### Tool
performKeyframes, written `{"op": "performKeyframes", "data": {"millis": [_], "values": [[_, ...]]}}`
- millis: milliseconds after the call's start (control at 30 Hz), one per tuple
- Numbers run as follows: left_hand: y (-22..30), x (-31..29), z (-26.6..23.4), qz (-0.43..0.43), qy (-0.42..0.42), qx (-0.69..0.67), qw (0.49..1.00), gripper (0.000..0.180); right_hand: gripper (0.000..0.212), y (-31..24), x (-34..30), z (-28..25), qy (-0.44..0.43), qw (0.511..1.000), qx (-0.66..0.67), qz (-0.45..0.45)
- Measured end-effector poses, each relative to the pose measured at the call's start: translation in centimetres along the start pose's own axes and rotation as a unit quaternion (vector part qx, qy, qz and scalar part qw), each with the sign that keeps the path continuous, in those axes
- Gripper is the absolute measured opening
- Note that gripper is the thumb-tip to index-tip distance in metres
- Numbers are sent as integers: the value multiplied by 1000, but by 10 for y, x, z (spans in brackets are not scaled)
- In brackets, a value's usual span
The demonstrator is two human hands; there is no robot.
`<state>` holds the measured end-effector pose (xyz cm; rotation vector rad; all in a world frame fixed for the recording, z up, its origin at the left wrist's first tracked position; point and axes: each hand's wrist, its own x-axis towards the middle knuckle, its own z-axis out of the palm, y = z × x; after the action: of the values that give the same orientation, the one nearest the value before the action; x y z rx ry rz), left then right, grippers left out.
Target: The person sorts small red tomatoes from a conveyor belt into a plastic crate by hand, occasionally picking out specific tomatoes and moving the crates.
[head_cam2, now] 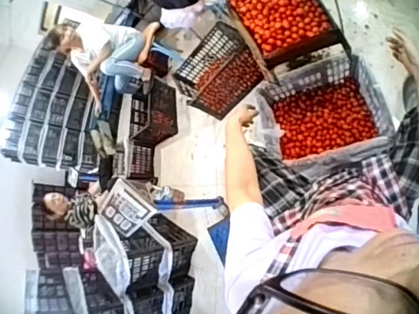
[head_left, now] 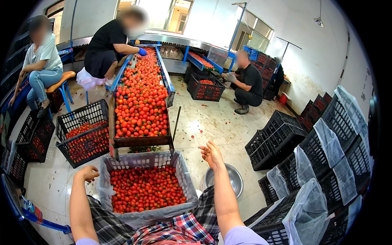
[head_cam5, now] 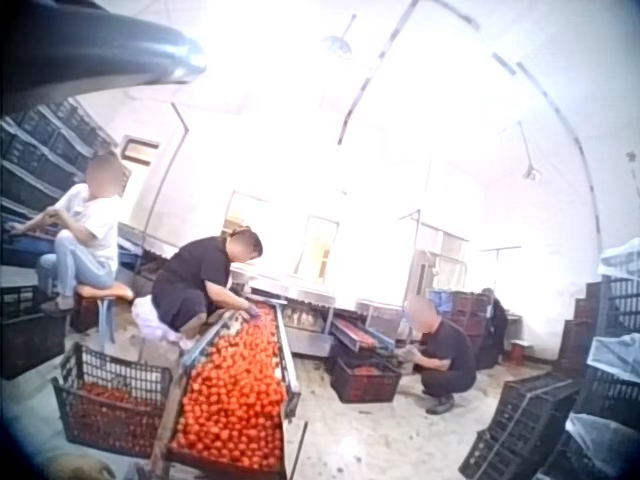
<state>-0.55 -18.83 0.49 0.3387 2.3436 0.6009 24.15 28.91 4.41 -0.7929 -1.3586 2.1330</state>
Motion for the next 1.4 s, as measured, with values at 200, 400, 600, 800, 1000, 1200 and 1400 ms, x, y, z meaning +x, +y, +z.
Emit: {"op": "performKeyframes", "data": {"millis": [200,400,600,800,1000,1200,1400], "values": [[-1,0,0,-8,-7,-2,1000,49,60,2,-1,0,-4,1000,4,-2],[-6,0,1,4,9,-10,1000,49,60,1,-3,2,-3,1000,1,3],[-4,5,1,2,6,0,1000,48,60,1,-1,0,-7,1000,3,1],[-6,2,2,7,14,1,1000,48,61,0,-3,7,-3,1000,-13,6],[-6,5,3,-9,-3,6,1000,49,62,0,0,3,12,1000,0,-4],[-5,3,2,-8,0,9,1000,48,62,0,-3,5,8,1000,-8,2],[0,-3,0,-25,0,20,999,50,59,-1,-5,5,4,1000,-15,2]]}}
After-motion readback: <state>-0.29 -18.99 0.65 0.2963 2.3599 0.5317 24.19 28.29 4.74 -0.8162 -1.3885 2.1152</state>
